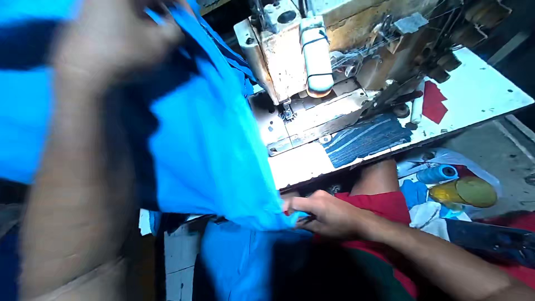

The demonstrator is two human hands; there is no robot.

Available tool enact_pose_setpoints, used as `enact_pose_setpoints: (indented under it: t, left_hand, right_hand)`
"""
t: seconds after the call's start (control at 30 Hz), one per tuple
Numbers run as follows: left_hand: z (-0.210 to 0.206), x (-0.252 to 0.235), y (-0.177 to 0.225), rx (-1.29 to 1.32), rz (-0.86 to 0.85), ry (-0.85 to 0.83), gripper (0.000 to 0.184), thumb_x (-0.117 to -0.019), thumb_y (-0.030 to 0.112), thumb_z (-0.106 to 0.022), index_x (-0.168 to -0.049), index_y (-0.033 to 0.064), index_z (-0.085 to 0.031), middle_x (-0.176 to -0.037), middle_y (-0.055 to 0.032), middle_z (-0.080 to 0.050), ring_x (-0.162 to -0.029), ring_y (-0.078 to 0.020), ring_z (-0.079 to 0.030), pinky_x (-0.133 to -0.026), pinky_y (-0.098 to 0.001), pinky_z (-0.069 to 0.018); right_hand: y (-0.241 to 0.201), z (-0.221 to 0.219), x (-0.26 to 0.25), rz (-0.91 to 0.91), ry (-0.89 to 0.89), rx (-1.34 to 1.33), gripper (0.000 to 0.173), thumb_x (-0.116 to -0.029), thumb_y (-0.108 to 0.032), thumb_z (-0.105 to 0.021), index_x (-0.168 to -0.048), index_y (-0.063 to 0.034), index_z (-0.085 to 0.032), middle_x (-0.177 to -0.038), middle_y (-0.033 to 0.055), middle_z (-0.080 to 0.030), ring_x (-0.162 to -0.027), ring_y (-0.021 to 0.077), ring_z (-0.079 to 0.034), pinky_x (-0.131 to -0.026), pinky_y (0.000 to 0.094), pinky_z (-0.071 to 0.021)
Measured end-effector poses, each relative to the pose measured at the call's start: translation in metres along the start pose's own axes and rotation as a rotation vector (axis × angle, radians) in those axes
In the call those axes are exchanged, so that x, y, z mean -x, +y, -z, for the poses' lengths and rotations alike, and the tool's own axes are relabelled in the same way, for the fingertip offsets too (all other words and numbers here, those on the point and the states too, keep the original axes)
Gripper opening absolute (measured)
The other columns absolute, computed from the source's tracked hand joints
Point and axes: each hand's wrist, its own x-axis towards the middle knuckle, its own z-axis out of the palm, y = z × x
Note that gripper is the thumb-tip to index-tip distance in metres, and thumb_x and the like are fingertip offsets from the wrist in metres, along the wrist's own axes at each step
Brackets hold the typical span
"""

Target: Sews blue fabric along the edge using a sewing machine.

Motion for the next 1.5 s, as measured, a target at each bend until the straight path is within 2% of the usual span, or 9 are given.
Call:
enact_pose_setpoints:
  t: [0.07,0.3,0.43,0.6,0.77,0.97,1.17,1.37,1.5]
  left_hand:
    - [-0.041,0.008,0.038,0.117,0.046,-0.136,0.018,-0.0998,0.008,-0.06,-0.112,-0.0007,-0.069,-0.12,-0.0235,-0.065,-0.114,-0.0405,-0.062,-0.101,-0.0629,-0.0469]
    - [-0.124,0.041,0.045,0.246,0.132,-0.106,0.02,-0.0956,0.024,-0.061,-0.101,0.0068,-0.071,-0.123,-0.0113,-0.063,-0.108,-0.0231,-0.063,-0.09,-0.0458,-0.0546]
    - [-0.124,0.052,0.056,0.269,0.182,-0.044,0.023,-0.094,0.03,-0.061,-0.097,0.0089,-0.069,-0.125,-0.0078,-0.062,-0.112,-0.0191,-0.061,-0.091,-0.0415,-0.0536]
    - [-0.121,0.067,0.088,0.301,0.196,0.11,0.018,-0.0905,0.029,-0.062,-0.089,0.012,-0.065,-0.115,-0.005,-0.058,-0.107,-0.0148,-0.057,-0.086,-0.0333,-0.0506]
    - [-0.162,0.089,0.115,0.391,0.419,0.435,0.016,-0.083,0.006,-0.068,-0.097,0.0057,-0.061,-0.106,-0.0101,-0.059,-0.093,-0.0183,-0.059,-0.074,-0.0325,-0.0512]
    - [-0.176,0.145,0.107,0.172,0.565,0.388,0.037,-0.0884,0.0,-0.065,-0.124,0.0039,-0.057,-0.122,-0.021,-0.055,-0.102,-0.0349,-0.062,-0.079,-0.0516,-0.0561]
    - [-0.111,0.167,0.112,-0.133,0.405,0.849,0.012,-0.0971,0.005,-0.053,-0.094,0.0021,-0.064,-0.113,-0.0158,-0.061,-0.117,-0.0321,-0.055,-0.102,-0.0455,-0.0417]
    - [-0.124,0.144,0.102,0.364,0.148,0.121,0.026,-0.0947,0.009,-0.05,-0.105,0.011,-0.074,-0.106,-0.0015,-0.074,-0.099,-0.0106,-0.069,-0.088,-0.0347,-0.0575]
    - [-0.123,0.137,0.096,0.654,0.173,-0.138,0.019,-0.0934,0.018,-0.07,-0.111,0.0202,-0.075,-0.104,0.0091,-0.075,-0.094,-0.0021,-0.07,-0.084,-0.0266,-0.0603]
  right_hand:
    - [0.019,0.004,0.037,-0.105,-0.043,-0.039,0.013,-0.0975,-0.019,-0.068,-0.105,-0.0096,-0.065,-0.078,0.0034,-0.067,-0.068,0.0146,-0.066,-0.062,0.0383,-0.057]
    - [0.031,0.033,0.055,-0.607,0.095,0.211,0.037,-0.0926,-0.048,-0.071,-0.088,-0.011,-0.069,-0.077,0.0055,-0.064,-0.073,0.0237,-0.063,-0.067,0.0525,-0.0536]
    - [0.016,0.033,-0.003,-0.355,0.574,0.499,0.026,-0.0981,-0.037,-0.066,-0.098,-0.0124,-0.072,-0.087,0.0014,-0.069,-0.077,0.0156,-0.067,-0.067,0.0399,-0.0569]
    - [0.016,0.022,-0.089,-0.109,0.682,0.43,0.05,-0.0968,-0.034,-0.071,-0.136,-0.0047,-0.063,-0.112,0.0103,-0.072,-0.092,0.0219,-0.071,-0.077,0.0433,-0.0611]
    - [-0.008,0.019,-0.123,-0.131,0.574,-0.084,0.008,-0.1026,-0.014,-0.062,-0.103,-0.0084,-0.067,-0.079,0.0011,-0.066,-0.066,0.0086,-0.062,-0.059,0.0274,-0.0552]
    - [-0.027,0.04,-0.098,0.069,0.399,-0.669,0.012,-0.1012,-0.005,-0.06,-0.11,0.0005,-0.067,-0.078,0.0054,-0.064,-0.057,0.007,-0.052,-0.049,0.0209,-0.0438]
    - [0.021,0.037,-0.063,-0.06,0.425,-0.738,0.008,-0.1004,-0.009,-0.063,-0.101,-0.001,-0.066,-0.061,0.0039,-0.051,-0.046,0.0067,-0.041,-0.042,0.0208,-0.0352]
    - [0.058,0.038,-0.048,-0.122,0.399,-0.079,0.018,-0.0962,-0.019,-0.072,-0.112,-0.0106,-0.072,-0.077,-0.0015,-0.068,-0.062,0.008,-0.061,-0.057,0.0276,-0.0548]
    - [0.063,0.044,-0.038,-0.091,0.457,0.05,0.013,-0.0989,-0.014,-0.068,-0.107,-0.0103,-0.078,-0.092,-0.0011,-0.076,-0.078,0.005,-0.07,-0.073,0.0266,-0.0605]
